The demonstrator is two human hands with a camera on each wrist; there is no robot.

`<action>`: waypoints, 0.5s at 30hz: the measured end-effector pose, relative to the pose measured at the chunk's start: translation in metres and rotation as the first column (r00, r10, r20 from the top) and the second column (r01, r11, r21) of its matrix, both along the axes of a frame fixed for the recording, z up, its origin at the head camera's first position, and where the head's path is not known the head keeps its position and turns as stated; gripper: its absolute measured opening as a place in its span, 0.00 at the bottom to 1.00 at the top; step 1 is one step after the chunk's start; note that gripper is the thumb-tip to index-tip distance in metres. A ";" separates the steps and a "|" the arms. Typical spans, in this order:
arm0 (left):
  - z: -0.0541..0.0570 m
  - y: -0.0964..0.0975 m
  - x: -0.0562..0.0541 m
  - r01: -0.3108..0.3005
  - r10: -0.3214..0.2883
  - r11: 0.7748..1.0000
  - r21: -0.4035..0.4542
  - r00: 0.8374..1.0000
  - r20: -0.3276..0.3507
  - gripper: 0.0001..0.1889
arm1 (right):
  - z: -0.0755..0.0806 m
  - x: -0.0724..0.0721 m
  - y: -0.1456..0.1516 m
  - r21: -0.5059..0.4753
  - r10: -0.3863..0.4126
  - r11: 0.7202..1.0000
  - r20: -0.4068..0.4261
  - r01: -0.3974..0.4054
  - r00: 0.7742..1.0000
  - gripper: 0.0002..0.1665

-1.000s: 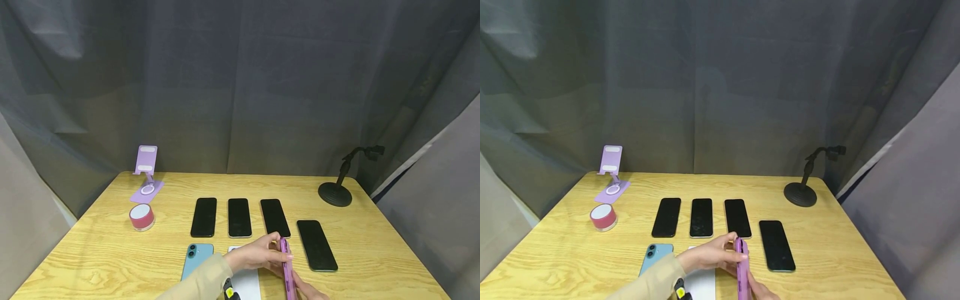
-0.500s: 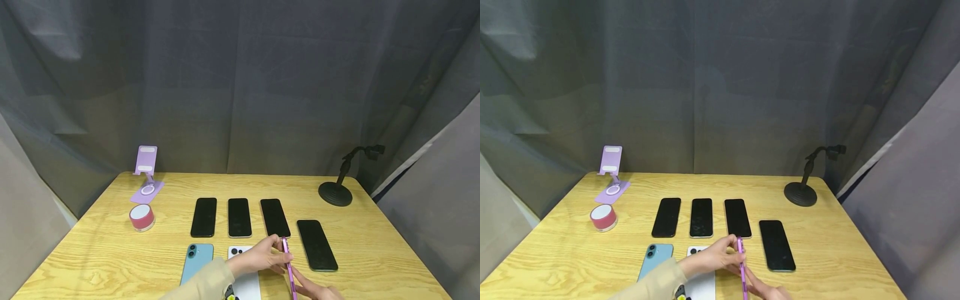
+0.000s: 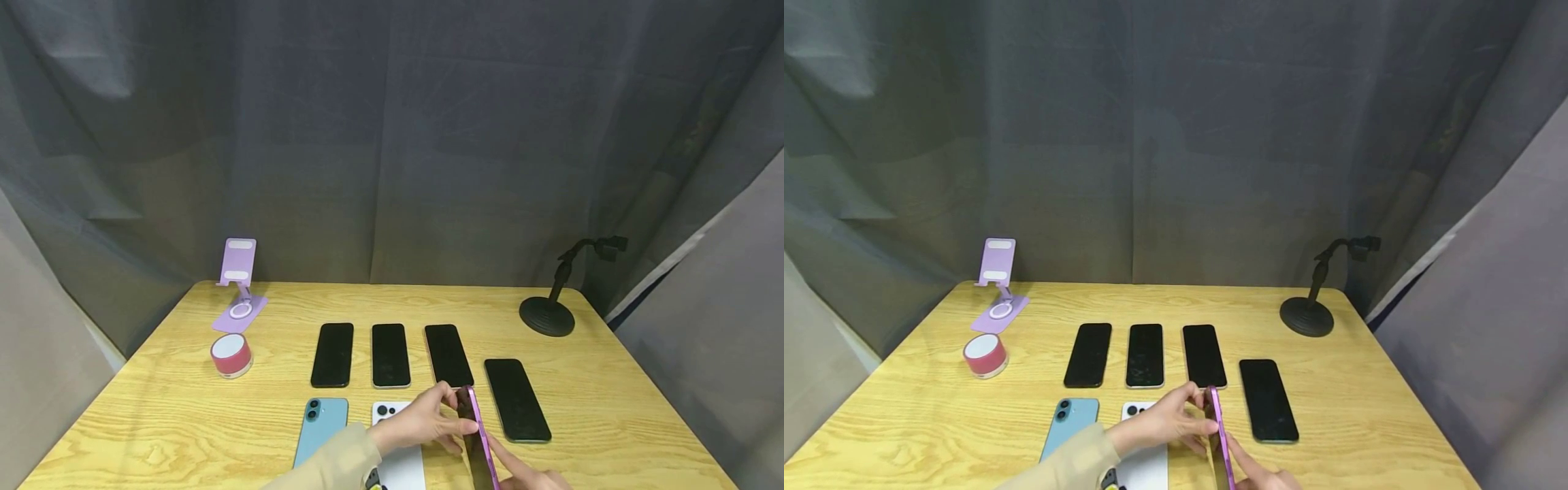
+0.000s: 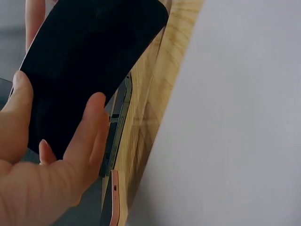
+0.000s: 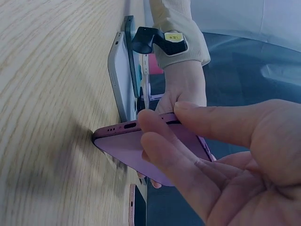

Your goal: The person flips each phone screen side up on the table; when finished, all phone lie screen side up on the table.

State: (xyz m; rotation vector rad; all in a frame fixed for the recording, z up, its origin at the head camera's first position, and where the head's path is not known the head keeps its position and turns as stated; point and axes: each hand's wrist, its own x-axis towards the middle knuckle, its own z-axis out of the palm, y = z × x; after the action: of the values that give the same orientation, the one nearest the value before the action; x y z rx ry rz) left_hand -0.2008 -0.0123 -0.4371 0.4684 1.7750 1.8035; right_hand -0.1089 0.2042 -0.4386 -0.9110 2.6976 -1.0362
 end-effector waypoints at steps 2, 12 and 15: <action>0.000 0.000 0.001 -0.024 0.024 1.000 -0.010 1.000 -0.014 0.16 | -0.001 0.000 -0.001 -0.003 0.002 1.000 -0.031 -0.002 1.000 0.50; -0.005 -0.005 -0.001 -0.233 0.229 0.972 -0.023 0.968 -0.105 0.23 | -0.010 -0.007 0.007 -0.090 0.073 0.992 -0.137 -0.086 0.988 0.55; -0.005 -0.007 -0.002 -0.239 0.234 0.970 -0.031 0.965 -0.115 0.26 | -0.014 -0.009 0.012 -0.078 0.085 0.992 -0.167 -0.099 0.982 0.57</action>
State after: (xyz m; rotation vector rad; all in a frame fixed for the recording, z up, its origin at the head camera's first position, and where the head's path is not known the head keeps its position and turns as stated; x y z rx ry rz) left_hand -0.2028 -0.0191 -0.4423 0.3559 2.0161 1.9252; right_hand -0.1184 0.2158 -0.4529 -1.1740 2.7275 -1.1118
